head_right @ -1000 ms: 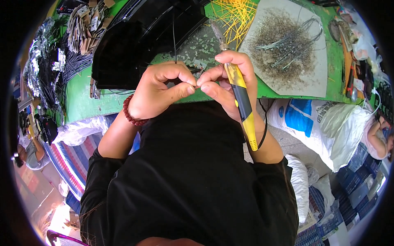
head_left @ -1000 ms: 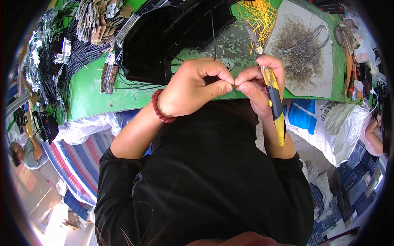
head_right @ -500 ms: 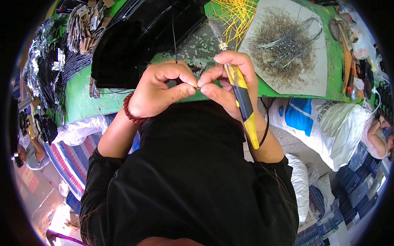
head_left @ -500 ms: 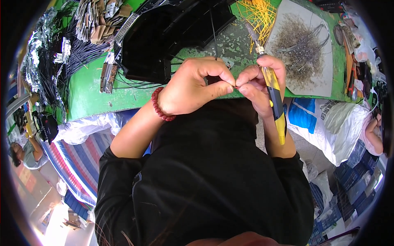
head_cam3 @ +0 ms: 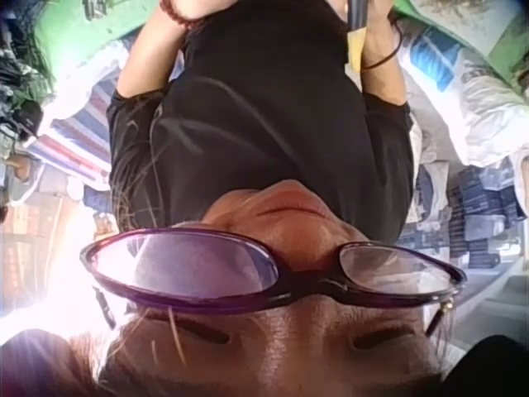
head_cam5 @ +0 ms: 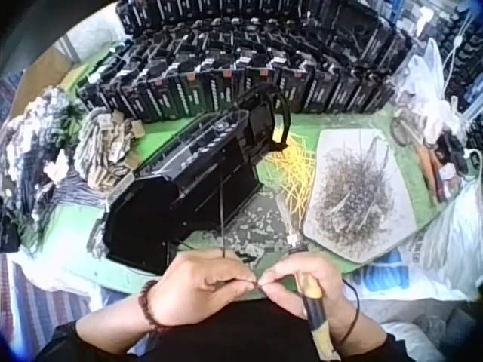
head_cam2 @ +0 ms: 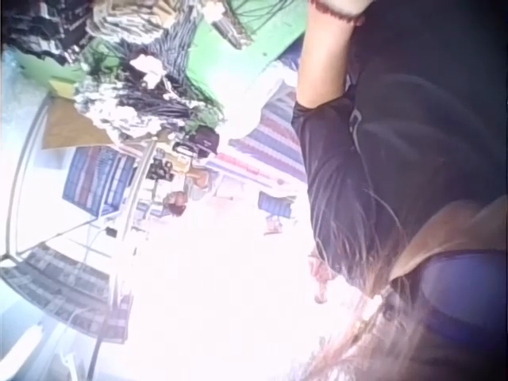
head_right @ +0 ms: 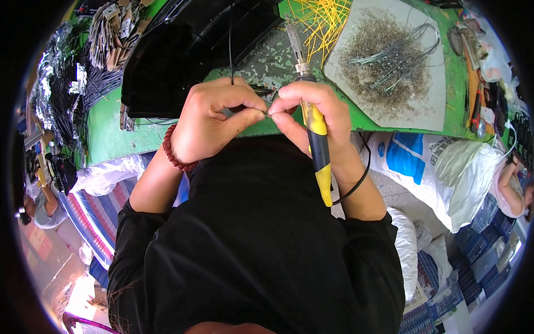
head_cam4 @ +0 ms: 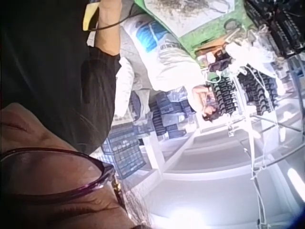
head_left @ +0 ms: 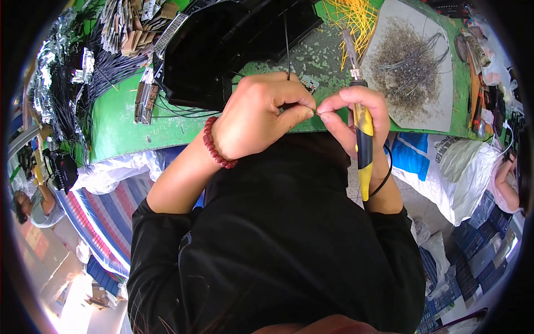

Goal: Assembling electrical components by cutting and connecting wires at a workbench.

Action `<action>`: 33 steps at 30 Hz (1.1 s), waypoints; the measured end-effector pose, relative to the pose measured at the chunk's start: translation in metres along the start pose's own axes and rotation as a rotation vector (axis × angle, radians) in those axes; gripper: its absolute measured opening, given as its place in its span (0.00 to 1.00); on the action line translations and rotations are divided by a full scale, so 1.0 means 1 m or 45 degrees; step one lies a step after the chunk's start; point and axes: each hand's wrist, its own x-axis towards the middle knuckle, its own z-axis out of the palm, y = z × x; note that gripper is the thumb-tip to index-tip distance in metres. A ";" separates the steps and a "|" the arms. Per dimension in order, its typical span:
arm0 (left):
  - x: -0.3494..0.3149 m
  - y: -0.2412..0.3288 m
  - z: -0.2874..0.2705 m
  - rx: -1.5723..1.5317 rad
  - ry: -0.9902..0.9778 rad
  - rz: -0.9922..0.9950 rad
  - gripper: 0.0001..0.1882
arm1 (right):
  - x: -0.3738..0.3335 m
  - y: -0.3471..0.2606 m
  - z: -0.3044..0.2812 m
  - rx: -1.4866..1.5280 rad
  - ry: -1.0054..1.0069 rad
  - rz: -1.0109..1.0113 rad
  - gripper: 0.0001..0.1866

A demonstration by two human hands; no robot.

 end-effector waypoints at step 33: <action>0.007 -0.015 0.022 0.735 0.194 0.177 0.06 | -0.031 -0.008 -0.017 0.001 0.345 0.506 0.40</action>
